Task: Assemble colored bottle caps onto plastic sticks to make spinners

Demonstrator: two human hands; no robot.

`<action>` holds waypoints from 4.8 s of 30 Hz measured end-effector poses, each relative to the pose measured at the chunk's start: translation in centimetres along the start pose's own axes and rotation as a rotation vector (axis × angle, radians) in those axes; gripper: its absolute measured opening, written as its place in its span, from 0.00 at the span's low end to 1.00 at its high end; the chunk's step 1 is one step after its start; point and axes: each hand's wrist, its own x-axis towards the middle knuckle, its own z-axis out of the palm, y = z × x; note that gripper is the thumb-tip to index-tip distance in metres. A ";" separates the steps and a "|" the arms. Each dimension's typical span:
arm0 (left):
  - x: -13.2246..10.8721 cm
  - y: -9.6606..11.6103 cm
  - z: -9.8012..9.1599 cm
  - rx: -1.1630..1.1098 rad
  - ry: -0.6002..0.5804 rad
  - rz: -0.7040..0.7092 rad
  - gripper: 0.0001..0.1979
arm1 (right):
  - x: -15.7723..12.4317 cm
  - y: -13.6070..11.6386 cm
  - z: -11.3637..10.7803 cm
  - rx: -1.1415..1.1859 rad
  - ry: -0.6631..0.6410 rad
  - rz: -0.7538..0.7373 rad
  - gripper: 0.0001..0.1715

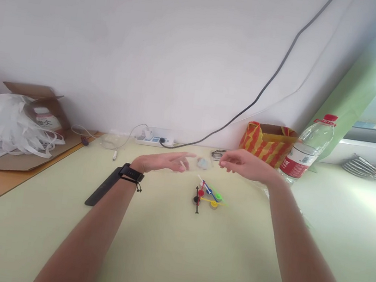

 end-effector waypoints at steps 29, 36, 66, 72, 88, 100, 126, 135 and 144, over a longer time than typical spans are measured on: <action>1.0 -2.8 0.1 -0.074 0.146 0.070 0.37 | 2.4 2.7 0.9 0.635 0.657 -0.072 0.24; 2.5 -2.3 1.5 -0.169 0.098 0.151 0.34 | 2.8 -0.8 2.8 0.591 0.563 -0.097 0.24; 3.9 -1.2 3.3 -0.434 -0.064 0.194 0.31 | 0.9 -2.0 1.3 0.328 0.167 -0.164 0.15; 3.9 -1.2 3.2 -0.410 -0.073 0.207 0.30 | 0.3 -2.5 0.8 0.328 0.102 -0.195 0.16; 3.1 -0.8 2.2 -0.313 -0.030 0.193 0.30 | 0.2 -1.8 0.1 0.400 0.497 -0.128 0.23; 3.0 -0.8 2.2 -0.296 0.005 0.213 0.30 | 0.8 -0.7 -0.2 0.612 0.680 -0.117 0.25; 3.8 -2.4 2.6 -0.780 0.124 0.309 0.32 | 3.5 1.1 3.0 0.071 0.332 0.093 0.12; 5.1 -3.9 3.4 -1.061 0.234 0.397 0.35 | 4.8 2.3 7.6 -0.164 -0.206 0.184 0.18; 5.4 -4.8 4.1 -0.779 0.338 0.190 0.29 | 5.5 3.5 8.7 0.036 -0.231 0.180 0.03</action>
